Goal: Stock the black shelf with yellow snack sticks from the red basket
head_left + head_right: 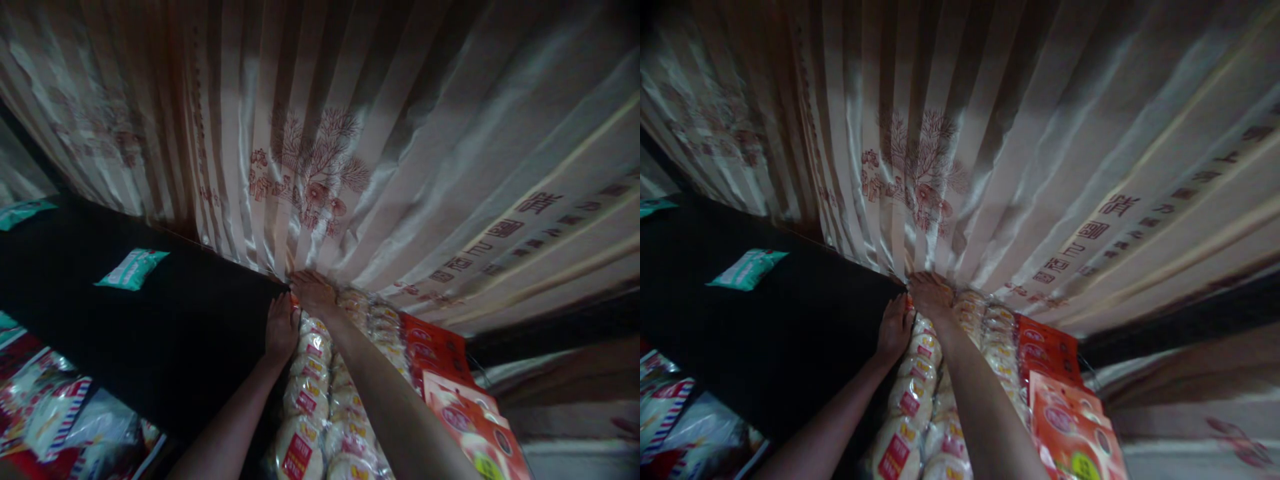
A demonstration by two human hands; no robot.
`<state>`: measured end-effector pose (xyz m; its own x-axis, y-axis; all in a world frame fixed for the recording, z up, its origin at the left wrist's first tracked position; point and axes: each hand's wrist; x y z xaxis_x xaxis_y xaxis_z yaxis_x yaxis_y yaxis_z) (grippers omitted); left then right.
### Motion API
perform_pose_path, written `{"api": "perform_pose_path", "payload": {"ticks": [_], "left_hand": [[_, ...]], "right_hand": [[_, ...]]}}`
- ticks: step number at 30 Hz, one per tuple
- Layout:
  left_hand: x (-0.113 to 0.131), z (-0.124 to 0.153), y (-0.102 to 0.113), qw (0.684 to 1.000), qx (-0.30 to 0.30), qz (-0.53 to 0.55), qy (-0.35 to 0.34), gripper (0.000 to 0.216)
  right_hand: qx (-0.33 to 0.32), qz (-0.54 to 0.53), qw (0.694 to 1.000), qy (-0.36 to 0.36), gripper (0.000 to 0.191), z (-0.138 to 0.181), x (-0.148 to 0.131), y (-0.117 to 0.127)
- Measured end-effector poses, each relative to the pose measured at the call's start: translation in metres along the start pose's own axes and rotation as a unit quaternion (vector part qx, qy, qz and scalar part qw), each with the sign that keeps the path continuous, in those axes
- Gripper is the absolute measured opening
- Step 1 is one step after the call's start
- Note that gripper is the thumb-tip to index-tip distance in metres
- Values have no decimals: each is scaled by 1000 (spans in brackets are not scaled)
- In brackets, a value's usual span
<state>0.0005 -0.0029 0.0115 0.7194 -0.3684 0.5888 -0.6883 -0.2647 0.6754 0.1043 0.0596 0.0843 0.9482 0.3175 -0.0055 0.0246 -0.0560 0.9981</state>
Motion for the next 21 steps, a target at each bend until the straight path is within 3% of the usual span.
{"api": "perform_pose_path", "payload": {"ticks": [8, 21], "left_hand": [[-1, 0, 4, 1000, -12, 5, -3, 44], [-1, 0, 6, 999, 6, 34, 2, 45]], "right_hand": [[4, -5, 1000, 0, 35, 0, 0, -3], [5, -30, 998, -59, 40, 2, -8, 5]]}}
Point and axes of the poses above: each hand's wrist, its own z-axis away from the middle knuckle, its own y-axis out of the back of the hand, x = y × z, and after that the axes turned 5 degrees about -y, right-handed
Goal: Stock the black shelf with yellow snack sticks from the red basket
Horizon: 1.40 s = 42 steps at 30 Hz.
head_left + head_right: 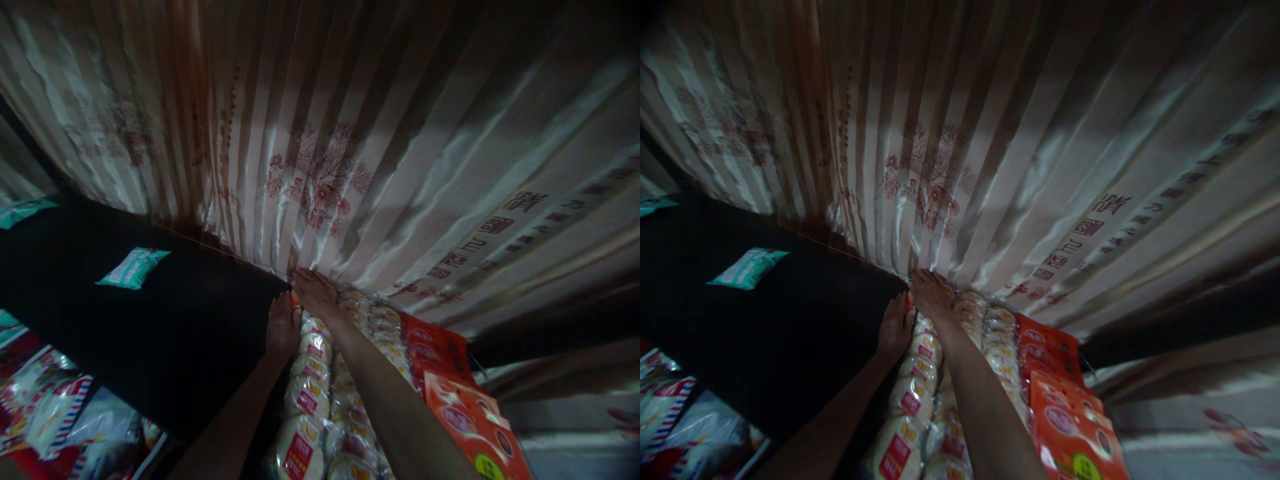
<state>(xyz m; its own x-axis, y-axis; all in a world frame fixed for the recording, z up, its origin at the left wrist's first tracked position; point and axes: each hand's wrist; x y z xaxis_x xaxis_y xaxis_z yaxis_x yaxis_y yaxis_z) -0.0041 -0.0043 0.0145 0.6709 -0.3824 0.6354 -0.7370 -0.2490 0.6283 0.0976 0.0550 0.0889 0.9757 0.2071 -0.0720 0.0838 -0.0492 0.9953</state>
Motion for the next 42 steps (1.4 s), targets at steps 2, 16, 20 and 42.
{"api": "perform_pose_path", "payload": {"ticks": [2, 16, 20, 42], "left_hand": [[0, 0, 1, 1000, -2, 1, 5, 45], [2, 1, 5, 998, 27, 45, 27, 45], [0, 2, 6, 997, 39, 60, 27, 44], [22, 12, 59, 994, 70, 53, -60, 38]], "right_hand": [[1, 2, 1000, 4, 40, 0, -1, 1], [52, -41, 998, -21, 39, 4, -6, 19], [62, -40, 997, -33, 40, 12, -7, 22], [124, -132, 984, -2, 41, 99, -38, 59]]}}
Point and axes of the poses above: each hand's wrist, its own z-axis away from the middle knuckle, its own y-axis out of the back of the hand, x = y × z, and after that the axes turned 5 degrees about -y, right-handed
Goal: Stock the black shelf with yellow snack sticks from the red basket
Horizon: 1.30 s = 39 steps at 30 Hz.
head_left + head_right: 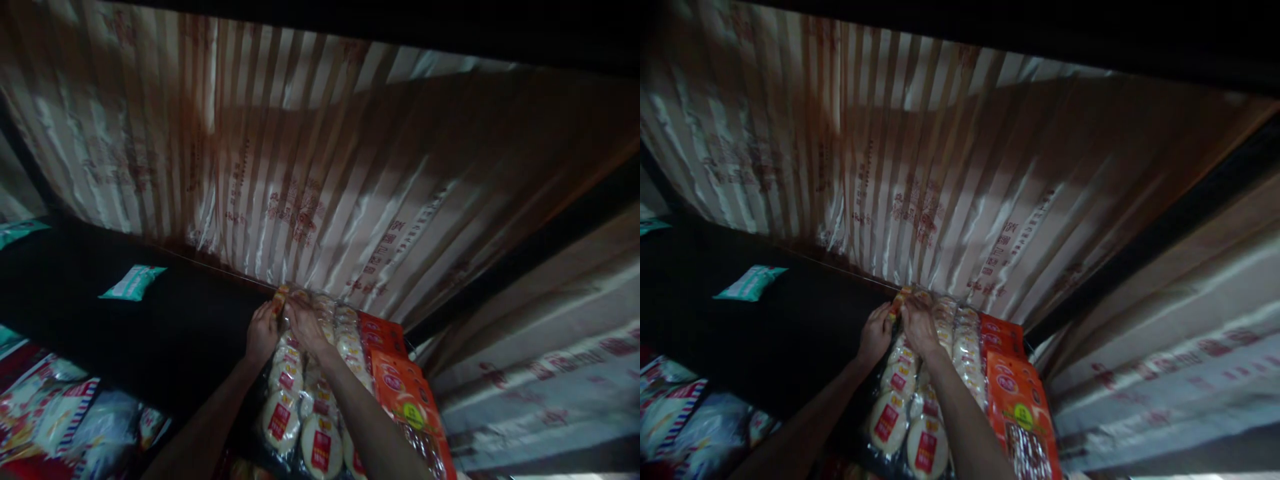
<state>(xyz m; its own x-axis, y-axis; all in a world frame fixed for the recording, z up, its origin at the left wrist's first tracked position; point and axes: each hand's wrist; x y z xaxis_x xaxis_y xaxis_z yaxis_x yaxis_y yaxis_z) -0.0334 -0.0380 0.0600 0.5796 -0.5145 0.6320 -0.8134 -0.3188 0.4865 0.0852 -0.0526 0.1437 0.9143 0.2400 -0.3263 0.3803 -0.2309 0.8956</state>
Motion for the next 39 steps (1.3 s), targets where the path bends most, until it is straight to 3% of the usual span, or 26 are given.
{"api": "perform_pose_path", "payload": {"ticks": [7, 12, 20, 26, 30, 34, 39], "left_hand": [[43, 20, 30, 996, -23, 24, -87, 36], [64, 39, 54, 994, -23, 19, -104, 35], [88, 79, 77, 985, -37, 31, -166, 33], [96, 127, 97, 977, -57, 44, -201, 33], [94, 175, 107, 974, -131, 77, -165, 33], [89, 221, 100, 963, -253, 74, -61, 36], [81, 243, 82, 904, -425, 27, 41, 34]], "right_hand": [[39, -65, 997, -10, 40, 43, -29, 10], [64, -96, 993, -29, 40, 78, -47, 13], [133, -116, 981, -81, 39, 140, -64, 10], [161, -126, 972, -113, 39, 212, -69, -8], [121, -138, 976, -116, 37, 264, -71, -26], [48, -152, 973, -167, 39, 302, -70, -52], [-44, -212, 940, -265, 42, 320, -63, -80]]}}
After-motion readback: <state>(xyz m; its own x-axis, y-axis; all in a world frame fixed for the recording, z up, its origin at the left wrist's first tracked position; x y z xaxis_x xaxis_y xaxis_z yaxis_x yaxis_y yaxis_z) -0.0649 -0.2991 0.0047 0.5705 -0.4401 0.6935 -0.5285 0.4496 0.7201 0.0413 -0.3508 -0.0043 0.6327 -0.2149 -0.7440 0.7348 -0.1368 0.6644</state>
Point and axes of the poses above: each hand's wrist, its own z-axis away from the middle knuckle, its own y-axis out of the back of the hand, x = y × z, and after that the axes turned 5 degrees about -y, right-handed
